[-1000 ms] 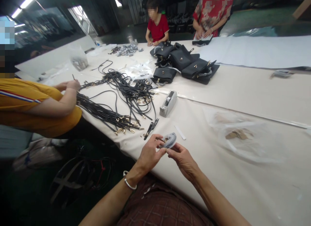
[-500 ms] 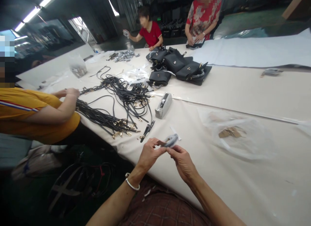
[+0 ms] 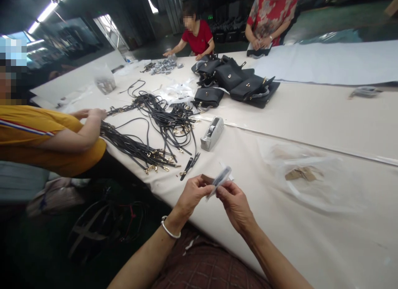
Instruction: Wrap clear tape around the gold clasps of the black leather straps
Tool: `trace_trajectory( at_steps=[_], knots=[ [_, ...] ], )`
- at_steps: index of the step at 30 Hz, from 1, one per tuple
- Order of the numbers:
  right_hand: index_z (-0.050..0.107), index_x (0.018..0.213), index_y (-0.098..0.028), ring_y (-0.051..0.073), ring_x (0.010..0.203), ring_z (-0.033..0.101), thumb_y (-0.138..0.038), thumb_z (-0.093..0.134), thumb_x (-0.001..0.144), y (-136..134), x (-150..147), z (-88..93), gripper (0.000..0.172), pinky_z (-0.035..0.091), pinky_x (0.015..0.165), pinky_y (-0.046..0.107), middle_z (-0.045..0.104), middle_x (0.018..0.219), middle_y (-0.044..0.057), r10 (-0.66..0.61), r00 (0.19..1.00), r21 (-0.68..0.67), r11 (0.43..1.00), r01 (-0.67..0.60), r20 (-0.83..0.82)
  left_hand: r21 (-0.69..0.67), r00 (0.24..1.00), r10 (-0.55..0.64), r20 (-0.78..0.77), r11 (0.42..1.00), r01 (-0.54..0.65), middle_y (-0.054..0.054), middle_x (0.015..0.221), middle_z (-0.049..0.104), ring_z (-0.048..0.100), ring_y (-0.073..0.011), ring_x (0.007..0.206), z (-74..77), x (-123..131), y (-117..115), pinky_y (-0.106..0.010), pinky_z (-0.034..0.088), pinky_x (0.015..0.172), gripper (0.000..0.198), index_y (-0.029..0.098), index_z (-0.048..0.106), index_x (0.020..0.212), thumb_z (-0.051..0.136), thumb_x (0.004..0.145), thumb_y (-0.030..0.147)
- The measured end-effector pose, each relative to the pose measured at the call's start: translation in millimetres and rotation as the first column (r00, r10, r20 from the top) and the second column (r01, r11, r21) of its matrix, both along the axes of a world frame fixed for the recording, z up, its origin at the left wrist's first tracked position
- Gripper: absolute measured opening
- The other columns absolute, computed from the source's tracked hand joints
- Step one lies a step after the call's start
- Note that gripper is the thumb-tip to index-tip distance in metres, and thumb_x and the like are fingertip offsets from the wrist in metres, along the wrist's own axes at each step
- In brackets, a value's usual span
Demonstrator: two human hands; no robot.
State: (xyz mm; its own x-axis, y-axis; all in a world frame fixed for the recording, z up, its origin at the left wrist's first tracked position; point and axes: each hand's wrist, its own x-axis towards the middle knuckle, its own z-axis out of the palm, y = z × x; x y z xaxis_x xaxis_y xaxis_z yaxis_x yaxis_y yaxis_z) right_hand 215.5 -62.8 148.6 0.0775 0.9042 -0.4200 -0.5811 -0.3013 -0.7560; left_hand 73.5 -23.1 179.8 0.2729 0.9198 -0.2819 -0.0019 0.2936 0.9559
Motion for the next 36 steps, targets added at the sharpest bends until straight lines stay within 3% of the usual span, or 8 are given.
trace_trajectory(
  at_steps=[7, 11, 16, 21, 25, 30, 33, 36],
  knots=[
    [0.074, 0.084, -0.024, 0.016, 0.065, 0.050, -0.048, 0.088, 0.060, 4, -6, -13.4, 0.037, 0.044, 0.063, 0.032, 0.066, 0.074, -0.001, -0.122, 0.985, -0.011, 0.992, 0.124, 0.118, 0.228, 0.956, 0.124, -0.266, 0.972, -0.062, -0.005, 0.085, 0.070, 0.059, -0.0190, 0.084, 2.3, 12, -8, -0.028, 0.043, 0.078, 0.012, 0.020, 0.076, 0.086, 0.069, 0.080, 0.028],
    [0.072, 0.088, -0.023, 0.018, 0.072, 0.054, -0.051, 0.082, 0.069, 6, -8, -16.6, 0.036, 0.046, 0.070, 0.032, 0.068, 0.080, 0.000, -0.164, 0.966, 0.004, 0.986, 0.167, 0.201, 0.313, 0.931, 0.058, -0.359, 0.948, 0.061, -0.005, 0.086, 0.069, 0.057, -0.0192, 0.084, 4.9, 13, -13, -0.028, 0.043, 0.076, 0.013, 0.021, 0.074, 0.089, 0.065, 0.082, 0.024],
    [0.069, 0.085, -0.022, 0.017, 0.069, 0.052, -0.054, 0.080, 0.069, 8, -6, -10.1, 0.037, 0.044, 0.065, 0.030, 0.063, 0.072, -0.001, -0.109, 0.902, 0.032, 0.994, 0.106, 0.418, 0.211, 0.922, 0.034, -0.386, 0.976, 0.052, -0.002, 0.067, 0.062, 0.053, -0.0153, 0.067, 7.0, 5, -5, -0.026, 0.038, 0.064, 0.026, 0.017, 0.066, 0.061, 0.060, 0.083, 0.030],
    [0.073, 0.084, -0.020, 0.018, 0.068, 0.053, -0.054, 0.082, 0.062, 11, -1, -2.9, 0.042, 0.043, 0.064, 0.031, 0.069, 0.075, 0.002, 0.055, 0.894, -0.023, 0.998, -0.050, 0.445, 0.020, 0.959, -0.004, -0.283, 1.000, 0.010, 0.003, 0.050, 0.049, 0.039, -0.0098, 0.050, -2.5, -5, 3, -0.024, 0.026, 0.050, 0.024, 0.015, 0.057, 0.052, 0.059, 0.075, 0.024],
    [0.072, 0.073, -0.019, 0.018, 0.066, 0.051, -0.052, 0.083, 0.060, 9, -6, -3.7, 0.038, 0.041, 0.062, 0.031, 0.066, 0.067, 0.001, 0.094, 0.882, -0.048, 0.996, -0.081, 0.463, 0.132, 0.859, -0.006, -0.512, 0.987, 0.086, 0.002, 0.052, 0.056, 0.047, -0.0106, 0.051, -13.2, -8, 3, -0.024, 0.030, 0.052, 0.023, 0.016, 0.062, 0.054, 0.058, 0.077, 0.020],
    [0.070, 0.067, -0.018, 0.016, 0.064, 0.050, -0.049, 0.084, 0.060, 8, -19, -9.5, 0.034, 0.042, 0.063, 0.031, 0.063, 0.063, 0.000, 0.041, 0.897, -0.061, 0.998, -0.016, 0.441, 0.463, 0.492, 0.244, -0.836, 0.794, 0.394, -0.005, 0.075, 0.071, 0.063, -0.0200, 0.073, -28.1, -7, -9, -0.032, 0.046, 0.073, 0.022, 0.018, 0.072, 0.081, 0.051, 0.087, 0.014],
    [0.070, 0.071, -0.018, 0.016, 0.066, 0.053, -0.050, 0.083, 0.063, 9, -25, -12.3, 0.035, 0.045, 0.067, 0.031, 0.063, 0.065, -0.001, -0.002, 0.919, -0.062, 0.998, 0.028, 0.394, 0.565, 0.470, 0.344, -0.813, 0.659, 0.496, -0.013, 0.099, 0.072, 0.065, -0.0226, 0.090, -39.0, -7, -22, -0.035, 0.052, 0.083, 0.035, 0.010, 0.063, 0.121, 0.044, 0.091, 0.010],
    [0.071, 0.077, -0.018, 0.018, 0.070, 0.058, -0.052, 0.082, 0.066, 10, -31, -13.5, 0.037, 0.050, 0.074, 0.033, 0.066, 0.070, 0.001, 0.011, 0.953, -0.075, 0.997, 0.012, 0.302, 0.596, 0.426, 0.420, -0.801, 0.616, 0.515, -0.022, 0.128, 0.062, 0.060, -0.0256, 0.116, -52.7, -10, -32, -0.037, 0.050, 0.098, 0.056, -0.001, 0.041, 0.142, 0.040, 0.086, 0.001]
  ],
)
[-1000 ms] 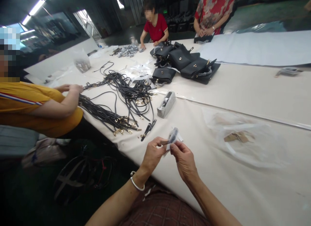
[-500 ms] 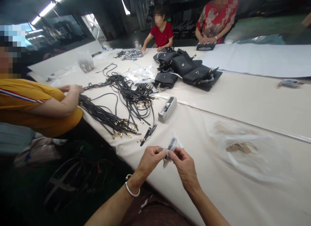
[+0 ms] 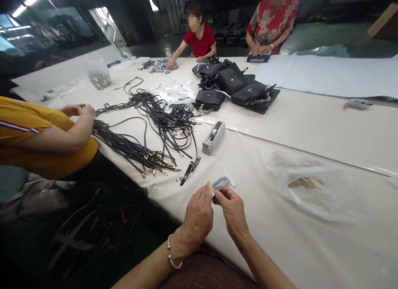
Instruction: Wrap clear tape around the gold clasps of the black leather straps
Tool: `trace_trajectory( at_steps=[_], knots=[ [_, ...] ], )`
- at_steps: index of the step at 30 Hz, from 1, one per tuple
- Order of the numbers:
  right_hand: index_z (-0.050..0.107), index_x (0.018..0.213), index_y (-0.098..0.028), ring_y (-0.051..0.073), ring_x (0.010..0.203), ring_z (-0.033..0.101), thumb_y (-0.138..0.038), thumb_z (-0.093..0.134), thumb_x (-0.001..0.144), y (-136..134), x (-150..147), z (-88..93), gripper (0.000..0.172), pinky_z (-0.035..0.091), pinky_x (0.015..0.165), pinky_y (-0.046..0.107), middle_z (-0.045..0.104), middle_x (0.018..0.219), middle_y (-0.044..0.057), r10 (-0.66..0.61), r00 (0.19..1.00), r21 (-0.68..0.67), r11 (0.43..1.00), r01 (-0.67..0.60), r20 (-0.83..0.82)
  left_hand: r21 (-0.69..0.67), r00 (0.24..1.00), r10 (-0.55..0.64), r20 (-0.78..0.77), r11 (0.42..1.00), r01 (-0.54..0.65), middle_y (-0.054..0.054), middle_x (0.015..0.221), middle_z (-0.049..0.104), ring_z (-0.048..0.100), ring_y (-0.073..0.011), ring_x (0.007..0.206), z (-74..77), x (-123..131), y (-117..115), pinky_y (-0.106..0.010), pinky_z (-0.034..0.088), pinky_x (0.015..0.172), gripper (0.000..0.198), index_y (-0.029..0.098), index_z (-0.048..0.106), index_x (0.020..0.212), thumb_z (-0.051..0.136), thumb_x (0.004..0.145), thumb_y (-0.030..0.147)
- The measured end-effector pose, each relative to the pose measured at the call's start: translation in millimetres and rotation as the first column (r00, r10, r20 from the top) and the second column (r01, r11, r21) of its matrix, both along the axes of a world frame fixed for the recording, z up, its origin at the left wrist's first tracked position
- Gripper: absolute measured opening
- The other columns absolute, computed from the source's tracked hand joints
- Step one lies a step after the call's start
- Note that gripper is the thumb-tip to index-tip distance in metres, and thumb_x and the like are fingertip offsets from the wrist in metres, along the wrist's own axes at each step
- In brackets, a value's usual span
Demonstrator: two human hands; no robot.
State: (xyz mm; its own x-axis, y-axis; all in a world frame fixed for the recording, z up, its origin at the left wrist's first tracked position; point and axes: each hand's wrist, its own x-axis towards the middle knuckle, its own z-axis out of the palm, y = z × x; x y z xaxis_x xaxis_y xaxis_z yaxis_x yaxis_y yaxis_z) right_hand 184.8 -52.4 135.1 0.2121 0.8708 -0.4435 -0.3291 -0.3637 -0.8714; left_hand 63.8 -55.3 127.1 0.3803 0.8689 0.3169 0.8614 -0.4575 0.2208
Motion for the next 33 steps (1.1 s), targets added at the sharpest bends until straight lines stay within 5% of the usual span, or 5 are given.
trace_trajectory(
  at_steps=[5, 10, 19, 26, 33],
  knots=[
    [0.072, 0.085, -0.016, 0.021, 0.079, 0.065, -0.052, 0.084, 0.064, 8, -15, -0.7, 0.043, 0.053, 0.083, 0.037, 0.072, 0.082, 0.005, 0.058, 0.993, -0.014, 0.998, -0.060, -0.101, -0.050, 0.998, 0.028, -0.060, 0.998, -0.031, -0.026, 0.143, 0.050, 0.052, -0.0307, 0.129, -17.9, -13, 1, -0.043, 0.046, 0.106, 0.064, -0.003, 0.035, 0.146, 0.041, 0.082, 0.000],
    [0.072, 0.083, -0.015, 0.019, 0.071, 0.062, -0.051, 0.086, 0.062, 24, -37, -4.0, 0.043, 0.053, 0.073, 0.033, 0.070, 0.074, 0.004, 0.056, 0.998, -0.035, 0.998, -0.055, 0.011, -0.411, 0.964, 0.008, 0.268, 0.905, 0.107, -0.020, 0.131, 0.063, 0.061, -0.0299, 0.118, 2.4, -52, 31, -0.042, 0.048, 0.102, 0.057, 0.006, 0.047, 0.143, 0.043, 0.086, 0.011],
    [0.074, 0.076, -0.019, 0.016, 0.058, 0.052, -0.053, 0.077, 0.069, 62, -94, 2.7, 0.035, 0.042, 0.057, 0.029, 0.062, 0.062, 0.000, 0.107, 0.937, 0.016, 0.993, -0.119, 0.333, -0.725, 0.367, 0.652, 0.664, 0.439, 0.531, -0.008, 0.081, 0.075, 0.067, -0.0181, 0.072, 13.1, -120, 104, -0.024, 0.049, 0.066, 0.028, 0.011, 0.073, 0.094, 0.072, 0.070, 0.027],
    [0.072, 0.083, -0.022, 0.020, 0.077, 0.057, -0.054, 0.072, 0.073, 129, -64, -3.3, 0.034, 0.044, 0.077, 0.032, 0.066, 0.077, 0.001, -0.178, 0.809, 0.065, 0.983, 0.171, 0.559, -0.728, 0.084, 0.811, 0.579, 0.468, 0.502, -0.006, 0.074, 0.071, 0.058, -0.0109, 0.058, -0.7, -141, 131, -0.021, 0.045, 0.057, 0.029, 0.010, 0.071, 0.085, 0.077, 0.064, 0.029],
    [0.070, 0.087, -0.016, 0.021, 0.091, 0.064, -0.038, 0.075, 0.076, 210, -45, -41.6, 0.025, 0.049, 0.077, 0.033, 0.073, 0.094, 0.004, -0.380, 0.798, -0.053, 0.889, 0.454, 0.467, -0.738, 0.025, 0.831, 0.555, 0.479, 0.475, -0.003, 0.070, 0.069, 0.056, -0.0097, 0.056, 3.1, -158, 161, -0.019, 0.044, 0.052, 0.033, 0.011, 0.069, 0.087, 0.078, 0.063, 0.033]
  ],
)
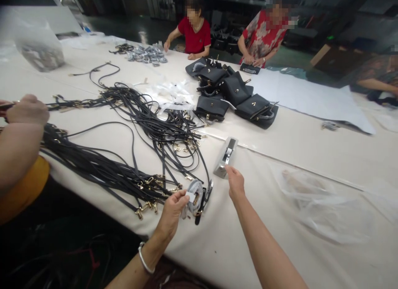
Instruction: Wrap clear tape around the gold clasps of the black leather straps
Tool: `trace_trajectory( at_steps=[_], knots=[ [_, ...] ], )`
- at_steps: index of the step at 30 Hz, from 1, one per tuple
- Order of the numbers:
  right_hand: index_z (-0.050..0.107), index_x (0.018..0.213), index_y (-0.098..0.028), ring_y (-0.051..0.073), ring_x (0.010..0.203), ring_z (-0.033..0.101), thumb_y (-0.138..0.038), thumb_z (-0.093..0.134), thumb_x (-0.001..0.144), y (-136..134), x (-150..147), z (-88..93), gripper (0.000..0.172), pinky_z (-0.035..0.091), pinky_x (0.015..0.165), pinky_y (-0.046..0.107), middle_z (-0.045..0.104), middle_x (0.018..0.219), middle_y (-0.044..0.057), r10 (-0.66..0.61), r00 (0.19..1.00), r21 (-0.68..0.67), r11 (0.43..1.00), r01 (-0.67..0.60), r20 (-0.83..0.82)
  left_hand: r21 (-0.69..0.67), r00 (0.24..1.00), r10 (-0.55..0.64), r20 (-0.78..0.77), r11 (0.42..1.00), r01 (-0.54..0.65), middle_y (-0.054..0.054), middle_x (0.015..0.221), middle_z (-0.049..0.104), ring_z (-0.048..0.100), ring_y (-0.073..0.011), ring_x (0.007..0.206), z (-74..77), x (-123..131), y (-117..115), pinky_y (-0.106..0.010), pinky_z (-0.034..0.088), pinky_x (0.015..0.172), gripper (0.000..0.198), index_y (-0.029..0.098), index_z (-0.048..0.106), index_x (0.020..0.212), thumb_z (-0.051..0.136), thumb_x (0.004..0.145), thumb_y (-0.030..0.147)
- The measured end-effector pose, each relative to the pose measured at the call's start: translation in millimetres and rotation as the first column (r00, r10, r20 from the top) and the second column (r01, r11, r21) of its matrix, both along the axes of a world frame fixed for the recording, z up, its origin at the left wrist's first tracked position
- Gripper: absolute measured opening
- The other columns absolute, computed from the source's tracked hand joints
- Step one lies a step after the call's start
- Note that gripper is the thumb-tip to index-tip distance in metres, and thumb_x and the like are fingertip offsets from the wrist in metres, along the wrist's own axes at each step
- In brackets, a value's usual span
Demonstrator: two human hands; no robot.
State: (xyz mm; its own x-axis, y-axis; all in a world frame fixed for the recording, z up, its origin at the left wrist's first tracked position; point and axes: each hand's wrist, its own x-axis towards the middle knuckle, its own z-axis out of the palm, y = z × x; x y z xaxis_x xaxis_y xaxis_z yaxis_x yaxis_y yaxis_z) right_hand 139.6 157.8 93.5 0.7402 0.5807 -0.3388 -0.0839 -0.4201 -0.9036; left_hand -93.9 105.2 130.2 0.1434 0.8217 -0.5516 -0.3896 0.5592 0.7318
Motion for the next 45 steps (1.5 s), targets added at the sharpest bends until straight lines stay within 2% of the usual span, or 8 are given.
trace_trajectory(
  at_steps=[4, 12, 19, 26, 29, 33, 38, 45],
  knots=[
    [0.066, 0.087, -0.015, 0.016, 0.082, 0.065, -0.026, 0.072, 0.085, 11, -9, -9.1, 0.013, 0.053, 0.076, 0.033, 0.070, 0.089, 0.001, -0.131, 0.990, -0.017, 0.991, 0.131, -0.046, 0.027, 1.000, 0.003, -0.002, 1.000, -0.003, -0.002, 0.070, 0.068, 0.054, -0.0076, 0.055, -2.3, -2, 9, -0.018, 0.043, 0.053, 0.032, 0.011, 0.070, 0.088, 0.077, 0.065, 0.032],
    [0.064, 0.086, -0.014, 0.013, 0.069, 0.064, -0.033, 0.066, 0.091, 29, -11, -12.8, 0.020, 0.055, 0.067, 0.030, 0.067, 0.081, -0.001, -0.216, 0.971, -0.022, 0.976, 0.215, -0.105, 0.038, 0.998, -0.058, -0.025, 0.998, 0.059, -0.001, 0.068, 0.066, 0.048, -0.0061, 0.051, -8.2, -1, 16, -0.017, 0.032, 0.046, 0.028, 0.011, 0.070, 0.086, 0.074, 0.068, 0.032],
    [0.066, 0.092, -0.014, 0.015, 0.080, 0.065, -0.028, 0.074, 0.084, -2, -30, -12.3, 0.018, 0.054, 0.072, 0.030, 0.070, 0.091, 0.001, -0.266, 0.954, -0.038, 0.964, 0.263, -0.138, 0.018, 0.998, -0.056, 0.010, 0.998, 0.056, 0.001, 0.063, 0.061, 0.042, -0.0050, 0.046, -15.2, -3, 22, -0.018, 0.025, 0.042, 0.032, 0.011, 0.069, 0.089, 0.074, 0.070, 0.036],
    [0.062, 0.084, -0.014, 0.012, 0.066, 0.060, -0.026, 0.068, 0.089, -10, -15, -25.9, 0.014, 0.051, 0.061, 0.027, 0.064, 0.079, -0.002, -0.240, 0.950, -0.222, 0.955, 0.194, -0.199, -0.026, 0.983, -0.013, 0.185, 1.000, 0.018, -0.004, 0.073, 0.067, 0.056, -0.0101, 0.060, -8.1, 1, 26, -0.022, 0.042, 0.059, 0.034, 0.011, 0.067, 0.084, 0.080, 0.065, 0.036],
    [0.061, 0.071, -0.015, 0.014, 0.061, 0.059, -0.031, 0.079, 0.077, -26, -7, -13.8, 0.025, 0.048, 0.058, 0.028, 0.063, 0.066, -0.002, -0.147, 0.970, -0.238, 0.966, 0.100, -0.193, -0.043, 0.976, -0.003, 0.218, 0.999, 0.013, -0.005, 0.074, 0.068, 0.057, -0.0113, 0.061, -2.6, -1, 27, -0.022, 0.042, 0.059, 0.036, 0.011, 0.066, 0.083, 0.080, 0.065, 0.039],
    [0.071, 0.078, -0.014, 0.022, 0.079, 0.066, -0.040, 0.091, 0.055, -55, -22, 31.8, 0.040, 0.052, 0.074, 0.032, 0.073, 0.081, 0.007, 0.181, 0.938, -0.106, 0.969, -0.221, -0.296, 0.016, 0.994, -0.031, 0.101, 0.999, 0.030, 0.000, 0.065, 0.063, 0.044, -0.0056, 0.048, 2.1, -5, 27, -0.019, 0.030, 0.048, 0.033, 0.011, 0.068, 0.086, 0.077, 0.067, 0.036],
    [0.073, 0.076, -0.017, 0.019, 0.075, 0.062, -0.049, 0.081, 0.070, -59, -65, 86.4, 0.033, 0.049, 0.075, 0.031, 0.071, 0.075, 0.003, 0.695, 0.684, -0.011, 0.700, -0.714, -0.223, 0.127, 0.998, -0.054, 0.024, 0.991, 0.051, -0.004, 0.081, 0.069, 0.057, -0.0102, 0.063, 9.0, -3, 21, -0.022, 0.043, 0.061, 0.035, 0.012, 0.068, 0.093, 0.077, 0.071, 0.038],
    [0.070, 0.067, -0.016, 0.017, 0.063, 0.057, -0.050, 0.081, 0.063, -39, -79, 77.0, 0.036, 0.045, 0.062, 0.029, 0.068, 0.065, 0.002, 0.739, 0.660, -0.079, 0.656, -0.750, -0.132, 0.197, 0.992, -0.124, -0.005, 0.973, 0.122, -0.006, 0.087, 0.071, 0.063, -0.0149, 0.074, 17.1, -7, 10, -0.026, 0.048, 0.072, 0.034, 0.012, 0.068, 0.096, 0.074, 0.076, 0.038]
  ],
)
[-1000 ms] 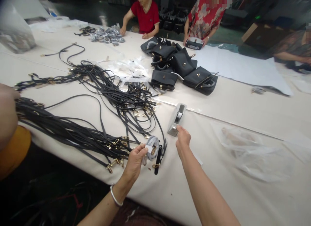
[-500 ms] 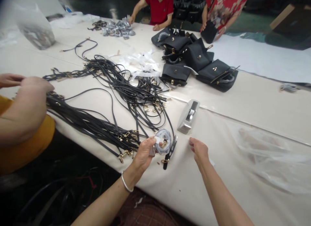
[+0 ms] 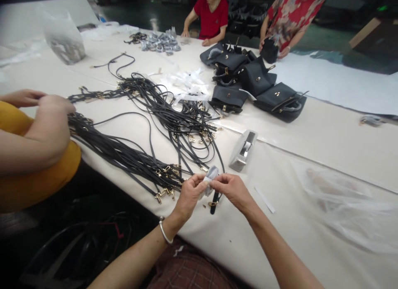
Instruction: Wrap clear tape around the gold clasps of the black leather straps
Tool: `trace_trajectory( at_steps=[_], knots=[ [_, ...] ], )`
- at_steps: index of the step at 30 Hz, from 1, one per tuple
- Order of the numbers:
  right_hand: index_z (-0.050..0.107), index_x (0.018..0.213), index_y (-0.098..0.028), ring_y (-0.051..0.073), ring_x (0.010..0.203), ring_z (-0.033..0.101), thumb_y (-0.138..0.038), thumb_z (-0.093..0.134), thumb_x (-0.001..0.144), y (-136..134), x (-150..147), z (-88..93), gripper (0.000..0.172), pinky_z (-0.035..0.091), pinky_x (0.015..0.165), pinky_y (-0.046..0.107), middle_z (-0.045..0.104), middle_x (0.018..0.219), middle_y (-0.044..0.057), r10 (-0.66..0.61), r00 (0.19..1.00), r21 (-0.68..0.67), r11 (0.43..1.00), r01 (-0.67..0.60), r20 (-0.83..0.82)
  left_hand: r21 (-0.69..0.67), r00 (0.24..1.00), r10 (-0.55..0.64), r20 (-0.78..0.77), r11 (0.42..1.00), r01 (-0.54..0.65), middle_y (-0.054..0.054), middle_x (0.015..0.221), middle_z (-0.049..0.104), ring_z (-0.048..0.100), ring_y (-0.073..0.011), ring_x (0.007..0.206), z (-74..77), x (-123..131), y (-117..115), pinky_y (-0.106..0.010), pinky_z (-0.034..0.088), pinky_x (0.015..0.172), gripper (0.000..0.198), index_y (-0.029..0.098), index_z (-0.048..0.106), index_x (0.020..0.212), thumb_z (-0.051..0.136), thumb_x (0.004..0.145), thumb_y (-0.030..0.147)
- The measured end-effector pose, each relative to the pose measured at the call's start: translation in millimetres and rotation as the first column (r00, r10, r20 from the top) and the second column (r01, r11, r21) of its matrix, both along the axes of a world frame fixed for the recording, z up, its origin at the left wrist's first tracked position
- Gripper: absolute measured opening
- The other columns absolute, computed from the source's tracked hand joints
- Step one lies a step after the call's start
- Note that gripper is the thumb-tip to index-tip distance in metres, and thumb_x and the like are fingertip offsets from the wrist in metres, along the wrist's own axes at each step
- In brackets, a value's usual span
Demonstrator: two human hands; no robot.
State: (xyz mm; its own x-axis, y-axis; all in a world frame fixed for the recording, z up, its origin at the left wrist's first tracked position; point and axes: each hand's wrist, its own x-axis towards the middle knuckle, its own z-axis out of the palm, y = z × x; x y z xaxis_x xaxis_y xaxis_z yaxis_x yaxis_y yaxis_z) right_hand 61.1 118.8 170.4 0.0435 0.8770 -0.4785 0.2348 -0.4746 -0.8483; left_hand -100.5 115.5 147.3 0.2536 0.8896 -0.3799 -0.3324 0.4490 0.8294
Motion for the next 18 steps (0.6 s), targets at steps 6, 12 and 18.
trace_trajectory(
  at_steps=[6, 12, 18],
  knots=[
    [0.073, 0.067, -0.018, 0.020, 0.065, 0.061, -0.046, 0.079, 0.064, -1, 2, 2.7, 0.029, 0.049, 0.066, 0.031, 0.071, 0.066, 0.002, 0.051, 0.999, 0.064, 0.997, -0.051, 0.003, -0.065, 0.994, -0.012, 0.110, 0.998, 0.020, -0.005, 0.084, 0.068, 0.057, -0.0114, 0.067, -2.2, -2, -4, -0.022, 0.044, 0.063, 0.042, 0.012, 0.070, 0.099, 0.078, 0.071, 0.043],
    [0.060, 0.065, -0.023, 0.017, 0.053, 0.053, -0.043, 0.080, 0.064, -2, 13, -2.7, 0.029, 0.040, 0.052, 0.029, 0.059, 0.054, -0.004, 0.083, 0.911, 0.174, 0.971, -0.166, 0.405, -0.203, 0.968, -0.013, 0.250, 0.977, 0.066, 0.000, 0.076, 0.063, 0.052, -0.0076, 0.059, -4.2, -3, -3, -0.019, 0.038, 0.055, 0.040, 0.013, 0.068, 0.093, 0.082, 0.066, 0.040],
    [0.066, 0.108, -0.025, 0.027, 0.098, 0.065, -0.039, 0.075, 0.081, 8, 34, 8.2, 0.031, 0.044, 0.089, 0.039, 0.072, 0.109, 0.008, -0.032, 0.507, 0.487, 0.335, -0.806, 0.861, -0.373, 0.929, -0.099, 0.356, 0.896, 0.239, 0.000, 0.063, 0.058, 0.050, -0.0092, 0.051, -25.8, 8, -6, -0.023, 0.042, 0.052, 0.034, 0.011, 0.067, 0.075, 0.084, 0.062, 0.037]
  ],
)
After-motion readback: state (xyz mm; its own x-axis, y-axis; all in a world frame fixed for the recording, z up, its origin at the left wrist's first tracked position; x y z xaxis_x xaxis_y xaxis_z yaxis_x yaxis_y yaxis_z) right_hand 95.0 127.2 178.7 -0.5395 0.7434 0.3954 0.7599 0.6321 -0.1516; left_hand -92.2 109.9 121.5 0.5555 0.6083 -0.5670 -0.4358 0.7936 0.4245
